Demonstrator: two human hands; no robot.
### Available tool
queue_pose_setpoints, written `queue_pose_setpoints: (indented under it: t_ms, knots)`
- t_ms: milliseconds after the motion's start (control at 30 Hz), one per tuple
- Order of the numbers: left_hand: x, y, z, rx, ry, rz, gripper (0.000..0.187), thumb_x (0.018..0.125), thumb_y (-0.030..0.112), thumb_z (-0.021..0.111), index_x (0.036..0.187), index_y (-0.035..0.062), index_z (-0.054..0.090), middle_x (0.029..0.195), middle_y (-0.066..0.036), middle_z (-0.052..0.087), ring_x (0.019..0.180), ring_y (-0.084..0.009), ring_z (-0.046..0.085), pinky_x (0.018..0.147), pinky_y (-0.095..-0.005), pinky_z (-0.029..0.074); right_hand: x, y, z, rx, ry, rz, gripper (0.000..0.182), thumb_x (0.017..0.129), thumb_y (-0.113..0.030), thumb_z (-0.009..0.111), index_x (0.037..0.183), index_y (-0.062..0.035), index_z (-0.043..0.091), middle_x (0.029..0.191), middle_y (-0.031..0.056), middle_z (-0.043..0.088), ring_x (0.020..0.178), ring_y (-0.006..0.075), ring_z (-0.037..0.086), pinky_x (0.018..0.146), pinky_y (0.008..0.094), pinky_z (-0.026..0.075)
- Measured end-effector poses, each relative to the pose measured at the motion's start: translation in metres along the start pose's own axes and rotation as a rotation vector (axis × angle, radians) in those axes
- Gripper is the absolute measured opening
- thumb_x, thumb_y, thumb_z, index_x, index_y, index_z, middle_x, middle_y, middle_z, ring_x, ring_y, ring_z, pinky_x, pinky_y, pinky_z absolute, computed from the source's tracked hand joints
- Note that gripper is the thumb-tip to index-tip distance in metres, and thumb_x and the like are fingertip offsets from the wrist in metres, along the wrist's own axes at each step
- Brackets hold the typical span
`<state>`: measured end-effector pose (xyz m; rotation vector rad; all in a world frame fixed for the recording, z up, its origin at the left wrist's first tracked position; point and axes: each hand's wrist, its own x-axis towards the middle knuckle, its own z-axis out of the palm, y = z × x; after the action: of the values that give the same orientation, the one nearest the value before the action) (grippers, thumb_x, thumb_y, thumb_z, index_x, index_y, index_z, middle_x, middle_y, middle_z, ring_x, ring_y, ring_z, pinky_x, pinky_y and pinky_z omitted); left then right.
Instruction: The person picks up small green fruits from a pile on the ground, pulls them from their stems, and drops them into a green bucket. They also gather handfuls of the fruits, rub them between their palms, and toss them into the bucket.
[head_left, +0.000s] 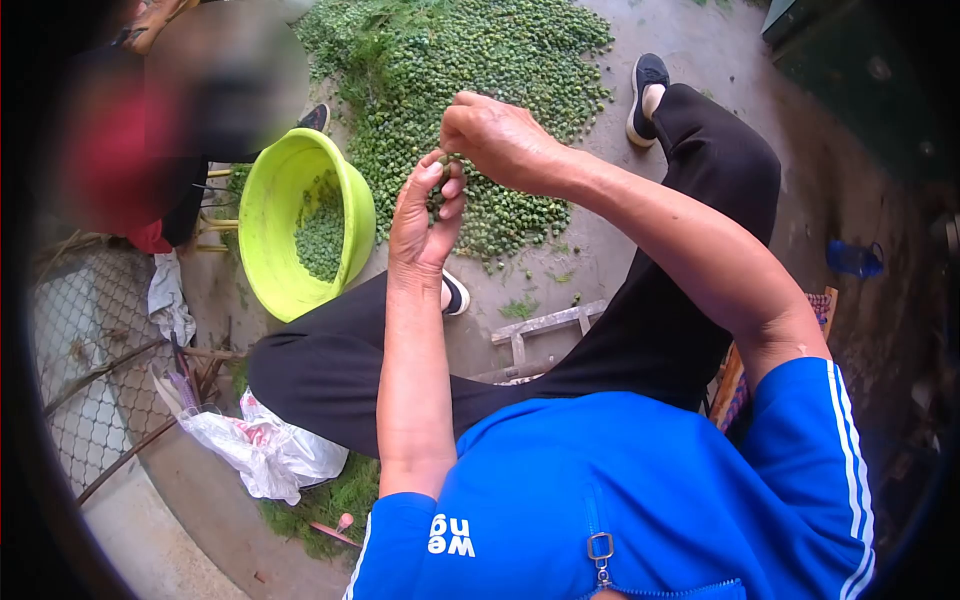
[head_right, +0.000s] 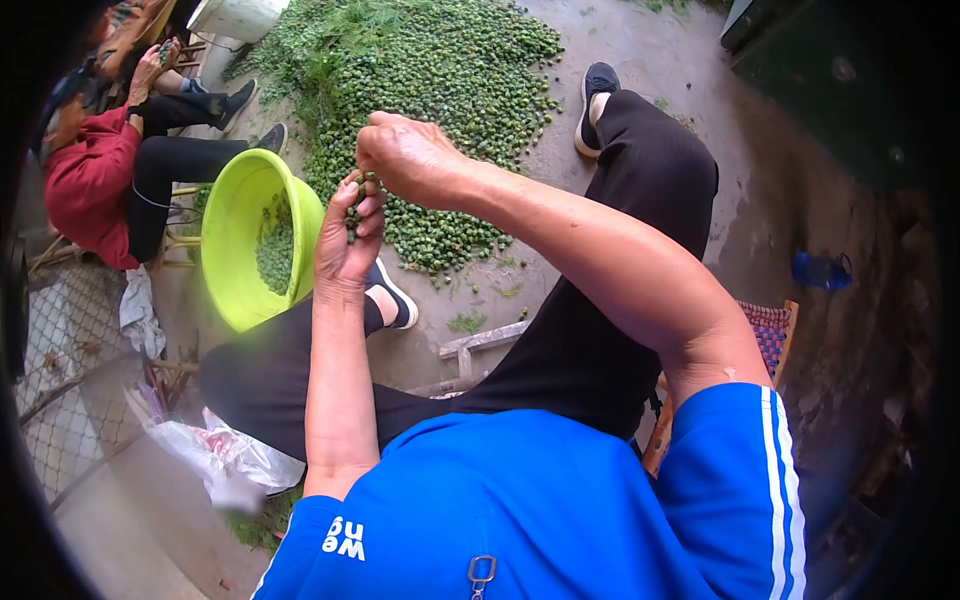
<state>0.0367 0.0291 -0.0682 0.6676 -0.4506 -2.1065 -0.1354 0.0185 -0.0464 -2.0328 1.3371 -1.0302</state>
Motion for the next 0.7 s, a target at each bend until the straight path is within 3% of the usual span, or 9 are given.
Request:
queue_pose_setpoints:
  t_ms: [67,167,233,300,367,433,533,633,700]
  knots:
    - [-0.003,0.002,-0.001,-0.009,-0.062,-0.008,0.021,0.084,0.006,0.06,0.104,0.0015,0.055,0.089,-0.007,0.056,0.07,-0.0095,0.047,0.048,-0.0158,0.037,0.001,0.003,0.001,-0.247,0.041,-0.118,0.002,0.08,-0.004,0.054,0.081,-0.0031,0.056,0.085,0.0125,0.054,0.082,0.0293,0.059,0.07,0.0401,0.048]
    - [-0.01,0.015,0.006,0.022,-0.119,0.003,0.02,0.083,0.006,0.061,0.101,0.002,0.055,0.088,-0.008,0.055,0.069,-0.0093,0.048,0.048,-0.016,0.037,0.011,0.04,-0.005,-0.433,0.05,0.063,0.009,0.079,0.0,0.054,0.087,-0.0023,0.057,0.089,0.0116,0.056,0.08,0.0273,0.059,0.071,0.0383,0.049]
    - [-0.009,0.037,-0.009,-0.022,-0.044,0.087,0.018,0.083,0.004,0.06,0.1,0.0009,0.054,0.088,-0.009,0.055,0.069,-0.0102,0.05,0.048,-0.0173,0.039,0.028,0.075,-0.029,0.07,0.259,0.17,0.02,0.087,-0.009,0.05,0.101,0.0013,0.059,0.093,0.0153,0.061,0.072,0.0229,0.059,0.067,0.0326,0.049]
    - [-0.006,0.07,-0.044,-0.194,0.069,0.164,0.018,0.083,0.001,0.057,0.101,0.0002,0.054,0.089,-0.01,0.056,0.069,-0.012,0.052,0.048,-0.0199,0.041,0.038,0.105,-0.071,0.808,0.397,0.596,0.054,0.079,-0.008,0.063,0.129,0.0006,0.045,0.123,0.02,0.052,0.111,0.0193,0.052,0.091,0.0313,0.043]
    - [-0.001,0.112,-0.102,-0.334,0.263,0.242,0.02,0.081,-0.003,0.056,0.1,-0.0007,0.053,0.091,-0.011,0.057,0.072,-0.015,0.055,0.049,-0.0221,0.044,0.035,0.122,-0.098,0.531,0.682,0.4,0.055,0.078,-0.008,0.064,0.128,0.0001,0.045,0.125,0.0186,0.051,0.11,0.0214,0.052,0.089,0.0332,0.043]
    - [0.005,0.164,-0.193,-0.411,0.53,0.376,0.024,0.086,0.007,0.054,0.109,0.0,0.053,0.099,-0.017,0.057,0.088,-0.0242,0.058,0.066,-0.0329,0.053,0.031,0.103,-0.109,0.511,0.765,0.372,0.055,0.078,-0.008,0.064,0.129,0.0002,0.044,0.126,0.0178,0.05,0.106,0.0221,0.054,0.087,0.0332,0.044]
    - [-0.014,0.181,-0.191,-0.403,0.802,0.574,0.036,0.091,0.023,0.048,0.121,0.0026,0.049,0.117,-0.022,0.05,0.108,-0.0334,0.051,0.088,-0.048,0.049,0.026,0.079,-0.104,0.599,0.802,0.421,0.053,0.08,-0.006,0.062,0.129,0.0,0.044,0.126,0.0157,0.051,0.101,0.0222,0.056,0.083,0.0329,0.045]
    - [-0.012,0.163,-0.184,-0.403,1.064,0.557,0.048,0.094,0.036,0.041,0.132,0.0074,0.042,0.13,-0.021,0.039,0.118,-0.0373,0.042,0.099,-0.0554,0.039,0.022,0.074,-0.101,0.857,0.724,0.448,0.041,0.083,-0.006,0.06,0.123,-0.0023,0.048,0.116,0.0122,0.056,0.098,0.0218,0.058,0.077,0.0336,0.048]
    - [-0.002,0.14,-0.173,-0.329,1.086,0.557,0.053,0.094,0.039,0.044,0.137,0.0103,0.033,0.136,-0.019,0.034,0.117,-0.0351,0.045,0.097,-0.0524,0.042,0.025,0.072,-0.111,1.167,0.744,0.45,0.034,0.085,-0.007,0.06,0.117,-0.0041,0.05,0.107,0.0109,0.058,0.09,0.0209,0.059,0.072,0.033,0.049]
